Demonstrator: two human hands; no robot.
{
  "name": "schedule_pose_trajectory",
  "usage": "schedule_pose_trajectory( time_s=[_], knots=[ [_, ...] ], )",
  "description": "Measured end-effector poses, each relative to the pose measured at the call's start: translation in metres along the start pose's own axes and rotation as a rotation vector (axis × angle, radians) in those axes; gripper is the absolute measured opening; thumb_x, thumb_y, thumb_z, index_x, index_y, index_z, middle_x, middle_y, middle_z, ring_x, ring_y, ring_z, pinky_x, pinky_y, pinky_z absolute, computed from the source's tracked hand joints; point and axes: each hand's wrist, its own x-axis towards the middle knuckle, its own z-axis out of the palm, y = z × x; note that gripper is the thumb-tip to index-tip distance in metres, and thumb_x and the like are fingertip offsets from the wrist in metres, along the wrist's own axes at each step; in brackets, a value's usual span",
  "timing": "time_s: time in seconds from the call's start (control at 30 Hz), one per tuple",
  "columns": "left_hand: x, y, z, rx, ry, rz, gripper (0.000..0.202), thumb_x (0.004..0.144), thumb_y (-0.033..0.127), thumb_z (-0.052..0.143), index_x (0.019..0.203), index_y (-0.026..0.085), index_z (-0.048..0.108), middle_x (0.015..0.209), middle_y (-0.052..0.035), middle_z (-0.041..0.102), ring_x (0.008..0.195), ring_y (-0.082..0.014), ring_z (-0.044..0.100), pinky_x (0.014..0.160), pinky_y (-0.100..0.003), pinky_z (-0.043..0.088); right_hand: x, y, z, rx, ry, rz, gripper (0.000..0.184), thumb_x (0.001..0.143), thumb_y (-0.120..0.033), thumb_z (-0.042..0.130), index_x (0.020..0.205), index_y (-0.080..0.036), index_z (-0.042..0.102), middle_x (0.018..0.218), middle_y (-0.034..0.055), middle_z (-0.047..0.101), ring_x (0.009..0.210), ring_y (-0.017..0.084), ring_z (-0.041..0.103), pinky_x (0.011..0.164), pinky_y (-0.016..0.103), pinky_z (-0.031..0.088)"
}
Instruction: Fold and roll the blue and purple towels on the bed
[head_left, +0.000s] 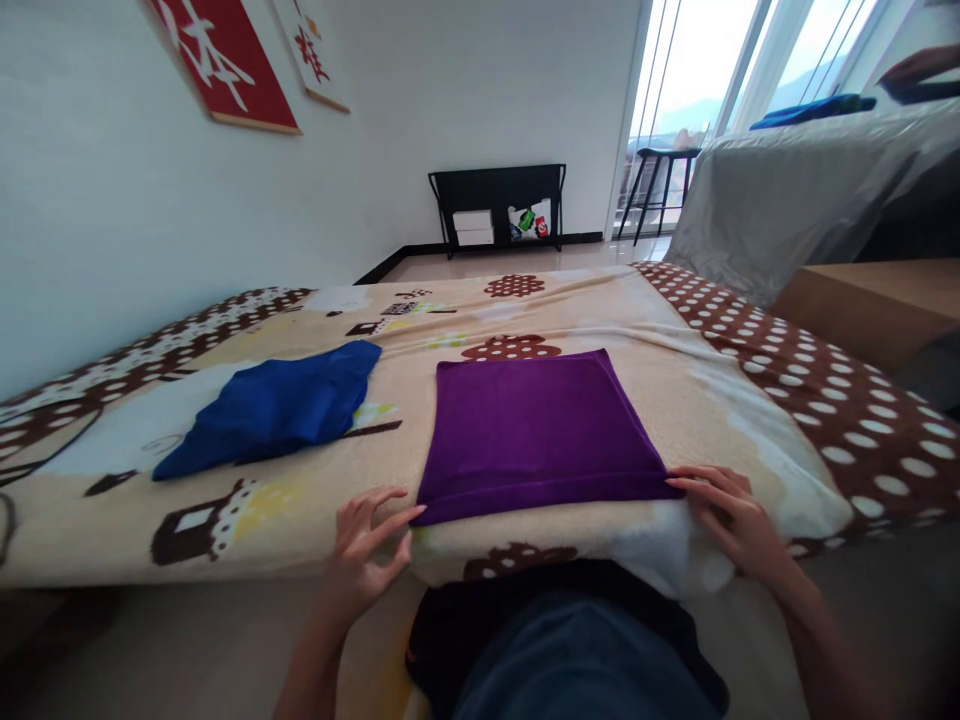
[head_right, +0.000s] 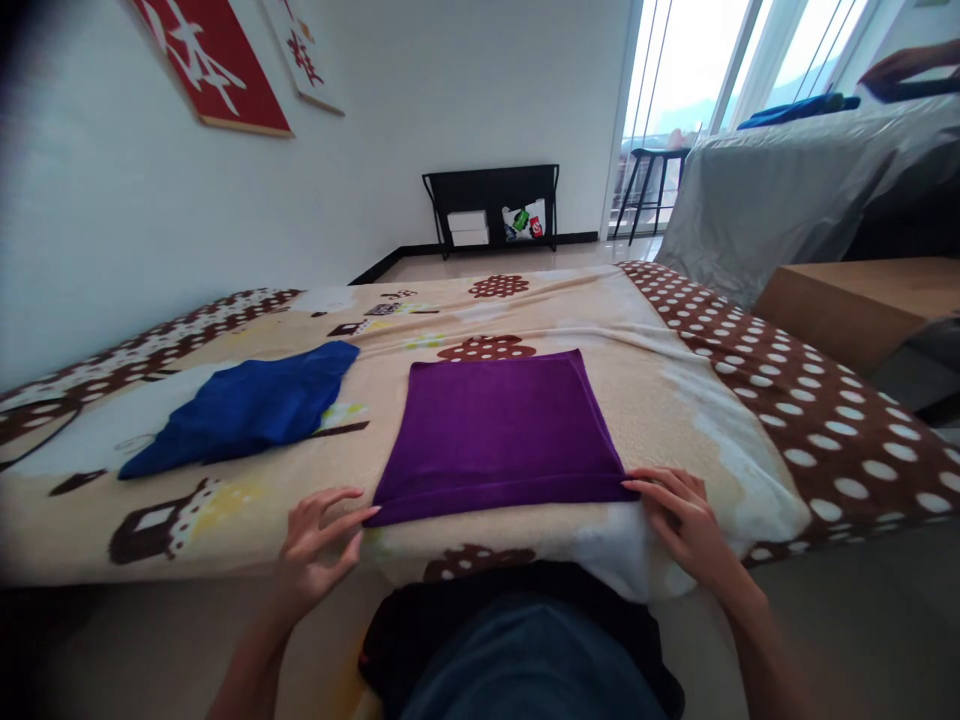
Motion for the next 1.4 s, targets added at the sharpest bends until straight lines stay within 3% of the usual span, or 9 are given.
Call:
schedule_pose_trajectory(
  time_s=[0.23,0.5,0.7,0.9,1.07,1.17,1.27,1.33,1.4],
  knots=[
    [0.008,0.01,0.005,0.001,0.016,-0.07,0.018,0.09,0.026,0.062,0.105,0.029,0.069,0.118,-0.0062,0.064,0.115,-0.0254,0.058,0.1,-0.042,0.042,0.005,0.001,0.001,-0.027,-0.011,0.066,0.031,0.092,-0.045,0.061,0.119,-0.031,0.067,0.122,0.0041,0.067,0.115,0.025,0.061,0.097,0.044,0.045],
    [0.009,0.004,0.001,-0.008,0.007,-0.021,0.017,0.093,0.022,0.058,0.106,0.029,0.067,0.111,-0.0038,0.068,0.109,-0.0228,0.06,0.095,-0.038,0.042,0.011,0.007,-0.001,-0.014,0.0,0.024,0.024,0.093,-0.041,0.061,0.114,-0.032,0.071,0.115,0.0023,0.07,0.107,0.022,0.063,0.092,0.04,0.049],
    [0.008,0.005,-0.016,0.027,0.033,0.028,0.016,0.093,0.02,0.058,0.105,0.03,0.066,0.113,-0.0038,0.067,0.11,-0.0241,0.06,0.094,-0.04,0.039,0.011,0.005,-0.014,-0.004,0.022,0.002,0.019,0.093,-0.037,0.061,0.106,-0.033,0.075,0.12,0.0047,0.065,0.109,0.023,0.062,0.091,0.041,0.051],
    [0.01,0.01,-0.027,-0.052,-0.157,-0.076,0.013,0.095,0.031,0.054,0.101,0.027,0.065,0.13,-0.0065,0.06,0.123,-0.0258,0.053,0.1,-0.042,0.04,0.01,-0.001,-0.029,0.105,-0.103,0.054,0.021,0.093,-0.04,0.058,0.102,-0.028,0.073,0.13,0.0091,0.06,0.119,0.027,0.058,0.096,0.042,0.052],
    [0.026,0.011,-0.005,-0.016,-0.227,-0.219,0.024,0.096,0.031,0.042,0.09,0.022,0.063,0.14,-0.0104,0.053,0.125,-0.0307,0.05,0.098,-0.05,0.042,0.032,-0.006,-0.01,0.025,-0.051,0.103,0.026,0.095,-0.037,0.048,0.085,-0.022,0.067,0.125,0.0101,0.062,0.116,0.028,0.055,0.097,0.049,0.044],
    [0.04,0.031,0.015,0.182,-0.058,-0.318,0.019,0.091,0.024,0.046,0.094,0.019,0.064,0.141,-0.0168,0.051,0.128,-0.038,0.047,0.098,-0.06,0.038,0.05,-0.023,0.013,-0.246,0.139,0.211,0.017,0.09,-0.031,0.051,0.085,-0.02,0.064,0.124,0.0115,0.062,0.112,0.031,0.053,0.095,0.054,0.039],
    [0.054,0.074,0.039,0.325,0.174,-0.34,0.024,0.089,0.015,0.05,0.108,0.018,0.063,0.141,-0.0195,0.052,0.127,-0.0387,0.049,0.098,-0.062,0.036,0.062,-0.065,0.044,-0.386,0.348,0.242,0.017,0.086,-0.022,0.055,0.1,-0.019,0.065,0.128,0.0142,0.059,0.113,0.033,0.052,0.094,0.053,0.038],
    [0.061,0.109,0.056,0.29,0.187,-0.189,0.027,0.091,0.012,0.05,0.114,0.02,0.062,0.137,-0.0166,0.057,0.123,-0.0343,0.055,0.098,-0.058,0.04,0.067,-0.102,0.066,-0.297,0.358,0.105,0.02,0.089,-0.017,0.054,0.104,-0.022,0.066,0.124,0.0116,0.062,0.111,0.029,0.055,0.096,0.049,0.038],
    [0.067,0.136,0.071,0.194,0.103,0.006,0.03,0.094,0.011,0.048,0.119,0.021,0.061,0.13,-0.013,0.064,0.12,-0.0288,0.06,0.098,-0.052,0.044,0.071,-0.135,0.085,-0.165,0.281,-0.042,0.025,0.092,-0.014,0.051,0.108,-0.025,0.067,0.118,0.0078,0.066,0.111,0.024,0.058,0.099,0.044,0.038]
  ],
)
